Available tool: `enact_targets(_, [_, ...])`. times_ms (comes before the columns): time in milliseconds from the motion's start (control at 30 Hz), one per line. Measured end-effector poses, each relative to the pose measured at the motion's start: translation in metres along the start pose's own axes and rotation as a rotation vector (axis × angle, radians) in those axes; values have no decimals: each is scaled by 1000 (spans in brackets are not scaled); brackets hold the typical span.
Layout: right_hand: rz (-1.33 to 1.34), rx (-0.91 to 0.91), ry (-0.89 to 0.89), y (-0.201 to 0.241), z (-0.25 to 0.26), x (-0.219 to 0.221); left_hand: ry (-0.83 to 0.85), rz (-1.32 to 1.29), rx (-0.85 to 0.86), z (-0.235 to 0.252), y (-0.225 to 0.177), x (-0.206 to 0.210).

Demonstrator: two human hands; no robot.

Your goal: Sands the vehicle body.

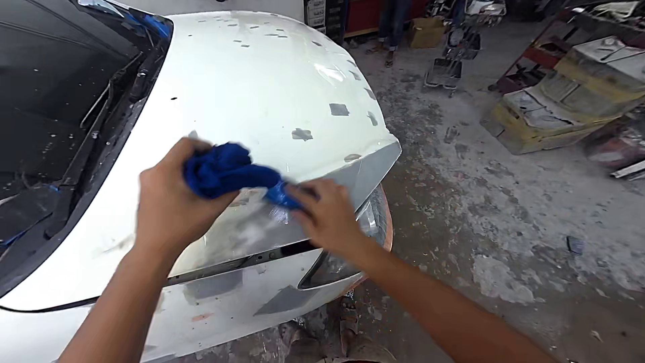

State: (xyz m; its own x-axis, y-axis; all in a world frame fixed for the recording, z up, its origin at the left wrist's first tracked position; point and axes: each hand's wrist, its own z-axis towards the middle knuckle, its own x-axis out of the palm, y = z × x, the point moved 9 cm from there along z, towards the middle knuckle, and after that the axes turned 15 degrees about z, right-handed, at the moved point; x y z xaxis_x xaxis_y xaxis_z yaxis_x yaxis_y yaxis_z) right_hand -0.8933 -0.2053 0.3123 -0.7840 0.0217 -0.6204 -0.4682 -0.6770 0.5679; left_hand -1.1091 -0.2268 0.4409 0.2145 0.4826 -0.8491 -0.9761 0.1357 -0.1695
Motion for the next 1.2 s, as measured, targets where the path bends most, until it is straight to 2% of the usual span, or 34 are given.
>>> enact_targets(67, [-67, 139, -162, -62, 5, -40, 2, 48, -96, -34, 37, -7])
enact_targets(100, [-80, 195, -213, -75, 2, -50, -1, 63, -150, -53, 56, -6])
enact_targets(167, [-48, 169, -183, -51, -16, -43, -10, 84, -246, -84, 89, 4])
enact_targets(233, [26, -22, -34, -2, -40, -17, -52, 128, -309, -99, 107, 12])
enact_targets(267, [29, -113, 43, 11, -48, -9, -72, 149, -333, -100, 109, 15])
enact_targets(333, [-26, -169, 48, -6, -41, -15, -90, 190, -346, -99, 109, 19])
enact_targets(367, [-56, -112, -9, -32, -28, -28, -88, 204, -343, -98, 109, 21])
enact_targets(433, [-114, 111, -161, -88, -1, -57, -80, 209, -347, -97, 111, 22])
enact_targets(467, [-134, 210, -215, -102, 4, -66, -71, 205, -352, -98, 112, 23])
enact_targets(533, [-143, 207, -221, -79, -11, -61, -66, 203, -348, -97, 115, 24])
enact_targets(633, [-38, -52, -22, -17, -63, -29, -65, 203, -366, -100, 119, 26])
enact_targets(700, [-45, -117, 6, -32, -64, -38, -81, 190, -372, -102, 119, 26])
enact_targets(733, [-59, -71, -39, -57, -54, -52, -87, 187, -376, -102, 119, 26])
enact_targets(800, [-86, 144, -175, -121, -26, -84, -100, 195, -396, -102, 118, 25])
enact_targets(867, [-85, 351, -267, -152, -18, -100, -105, 228, -432, -103, 115, 25])
enact_targets(900, [-88, 346, -262, -141, -24, -96, -98, 239, -458, -102, 114, 26])
enact_targets(967, [-56, 161, -181, -98, -46, -79, -86, 245, -518, -100, 111, 31])
enact_targets(1033, [-20, 1, -66, -86, -63, -73, -82, 246, -558, -100, 110, 39])
enact_targets(1100, [-7, 38, -93, -135, -50, -93, -87, 237, -565, -96, 101, 45])
enact_targets(1200, [23, 335, -249, -244, -19, -133, -52, 224, -631, -85, 74, 50])
